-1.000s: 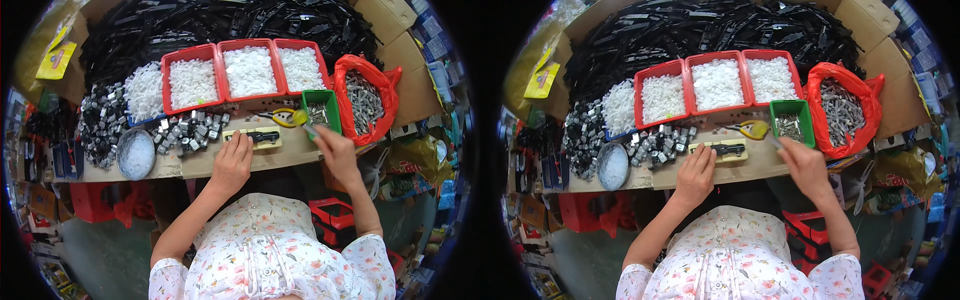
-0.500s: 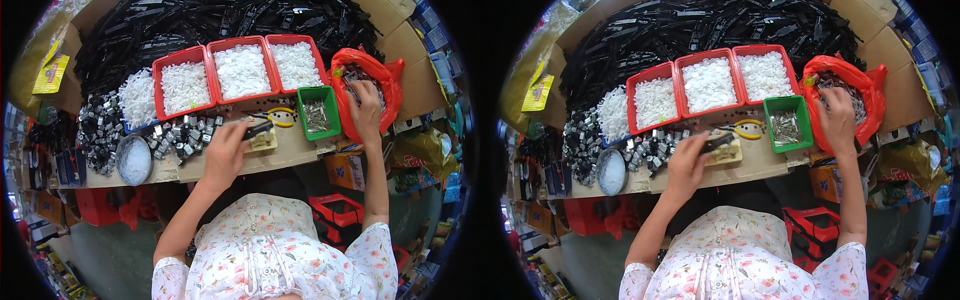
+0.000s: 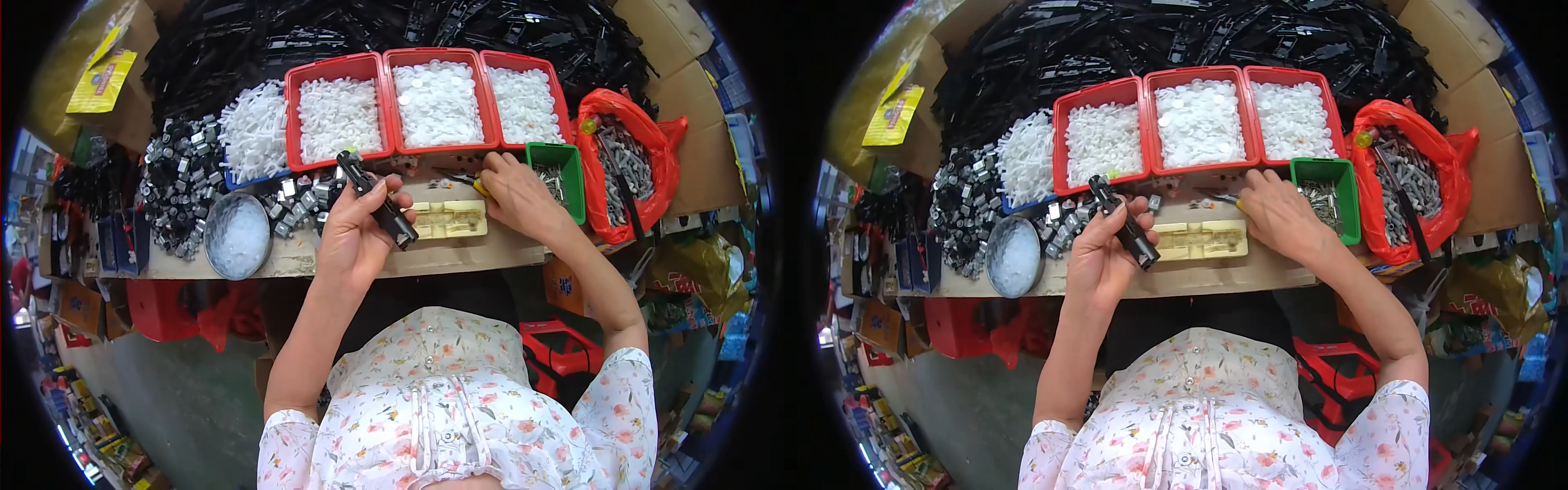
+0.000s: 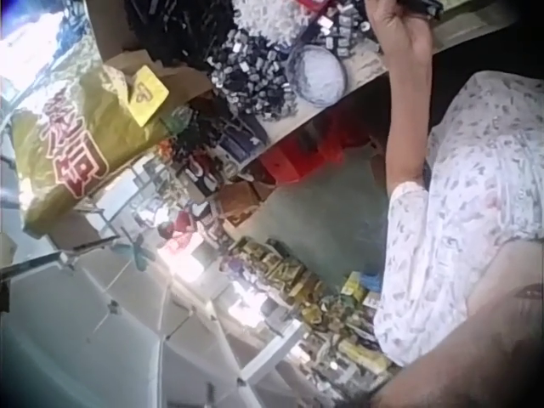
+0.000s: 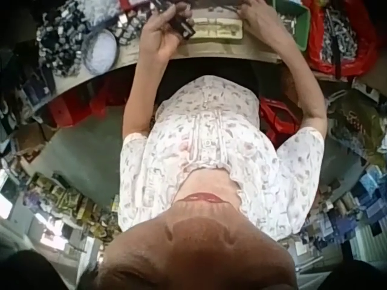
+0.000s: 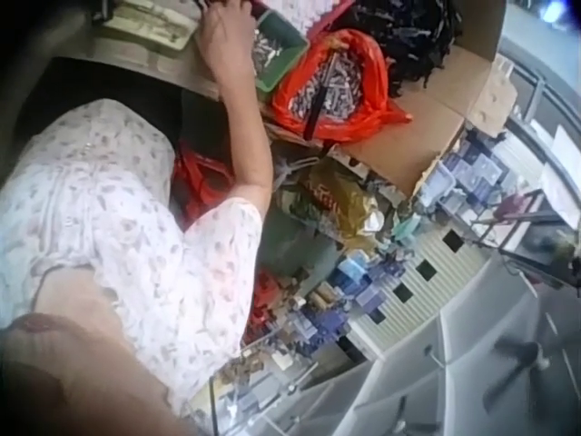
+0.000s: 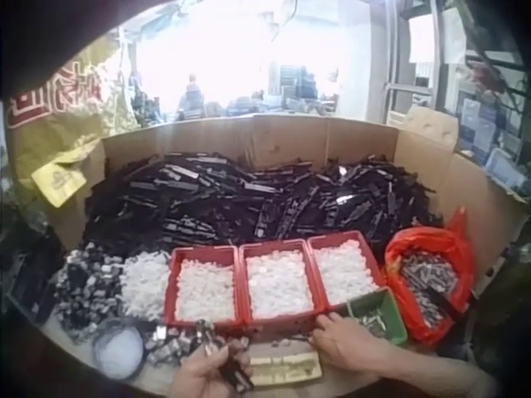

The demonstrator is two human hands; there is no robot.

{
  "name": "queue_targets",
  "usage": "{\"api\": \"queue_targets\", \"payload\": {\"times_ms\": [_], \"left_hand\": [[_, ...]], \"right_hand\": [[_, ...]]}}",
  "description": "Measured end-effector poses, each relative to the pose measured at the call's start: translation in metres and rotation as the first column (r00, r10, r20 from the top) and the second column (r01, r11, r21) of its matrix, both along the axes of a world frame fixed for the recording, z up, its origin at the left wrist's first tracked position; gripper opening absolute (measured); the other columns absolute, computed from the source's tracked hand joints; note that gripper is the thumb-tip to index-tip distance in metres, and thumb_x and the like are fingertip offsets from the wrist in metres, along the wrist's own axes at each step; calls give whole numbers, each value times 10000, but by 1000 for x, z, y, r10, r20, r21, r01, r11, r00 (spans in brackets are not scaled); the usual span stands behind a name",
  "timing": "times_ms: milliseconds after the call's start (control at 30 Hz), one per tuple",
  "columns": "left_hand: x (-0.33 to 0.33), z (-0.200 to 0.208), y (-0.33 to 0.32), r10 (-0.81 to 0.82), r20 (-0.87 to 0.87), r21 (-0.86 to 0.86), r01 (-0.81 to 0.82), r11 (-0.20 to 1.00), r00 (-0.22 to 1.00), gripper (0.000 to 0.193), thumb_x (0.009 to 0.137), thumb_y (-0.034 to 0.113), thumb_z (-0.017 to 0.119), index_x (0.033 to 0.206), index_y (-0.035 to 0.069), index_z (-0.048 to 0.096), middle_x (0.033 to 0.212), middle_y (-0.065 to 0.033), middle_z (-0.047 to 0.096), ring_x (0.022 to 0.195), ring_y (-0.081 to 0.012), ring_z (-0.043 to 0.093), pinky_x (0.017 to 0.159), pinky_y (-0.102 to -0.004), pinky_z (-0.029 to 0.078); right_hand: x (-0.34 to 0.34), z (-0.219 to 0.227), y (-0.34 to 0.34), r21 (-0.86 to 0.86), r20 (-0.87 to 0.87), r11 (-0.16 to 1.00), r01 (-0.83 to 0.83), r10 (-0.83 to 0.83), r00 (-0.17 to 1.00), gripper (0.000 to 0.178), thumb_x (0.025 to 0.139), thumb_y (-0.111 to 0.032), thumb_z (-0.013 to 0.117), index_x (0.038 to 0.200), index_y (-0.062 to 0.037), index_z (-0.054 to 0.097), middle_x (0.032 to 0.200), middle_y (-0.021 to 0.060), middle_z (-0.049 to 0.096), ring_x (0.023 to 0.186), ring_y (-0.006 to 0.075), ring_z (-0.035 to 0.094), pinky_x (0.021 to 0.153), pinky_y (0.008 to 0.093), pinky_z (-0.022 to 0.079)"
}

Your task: Assembling small plastic and metal components using a jig and various hand tools on a factory workbench.

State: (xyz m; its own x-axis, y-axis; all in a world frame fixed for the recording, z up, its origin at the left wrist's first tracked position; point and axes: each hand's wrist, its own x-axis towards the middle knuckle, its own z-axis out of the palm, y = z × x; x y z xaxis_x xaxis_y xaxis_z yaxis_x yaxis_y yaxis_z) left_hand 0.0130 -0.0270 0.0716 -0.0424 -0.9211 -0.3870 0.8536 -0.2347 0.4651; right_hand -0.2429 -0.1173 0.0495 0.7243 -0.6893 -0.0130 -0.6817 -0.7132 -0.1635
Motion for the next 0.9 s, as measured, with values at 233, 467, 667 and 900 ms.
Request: {"api": "queue_targets", "payload": {"times_ms": [233,467,667,900], "left_hand": [[6,-11,3,-53,-284,-69,35,997,958,180,962,26,594,1116,102,538,1009,-103,607,857,-238,620,833,-443,540],[-7,-17,4,31,-188,-1,-32,999,982,182,951,12,607,1063,130,527,976,-81,597,836,-226,612,822,-446,539],[-16,-3,-9,100,-101,4,-100,995,990,134,965,56,621,997,146,526,897,-65,601,789,-220,611,787,-454,545],[-26,-8,-15,26,-145,-20,-29,999,989,266,1010,355,592,932,108,530,766,-21,547,704,-168,565,730,-396,516]], "right_hand": [[-1,-6,5,-64,95,993,97,-90,991,140,693,-13,676,784,35,580,965,186,543,917,349,576,779,418,494],[-3,13,18,334,325,917,217,-328,887,101,700,47,566,798,50,539,813,122,545,736,239,593,685,319,483],[-5,27,46,732,617,669,-130,-569,543,121,728,34,490,807,8,577,834,61,640,788,125,616,771,274,504],[36,23,56,635,761,707,-311,-503,409,149,834,102,592,846,-24,512,1000,76,584,891,145,597,816,285,488]]}}
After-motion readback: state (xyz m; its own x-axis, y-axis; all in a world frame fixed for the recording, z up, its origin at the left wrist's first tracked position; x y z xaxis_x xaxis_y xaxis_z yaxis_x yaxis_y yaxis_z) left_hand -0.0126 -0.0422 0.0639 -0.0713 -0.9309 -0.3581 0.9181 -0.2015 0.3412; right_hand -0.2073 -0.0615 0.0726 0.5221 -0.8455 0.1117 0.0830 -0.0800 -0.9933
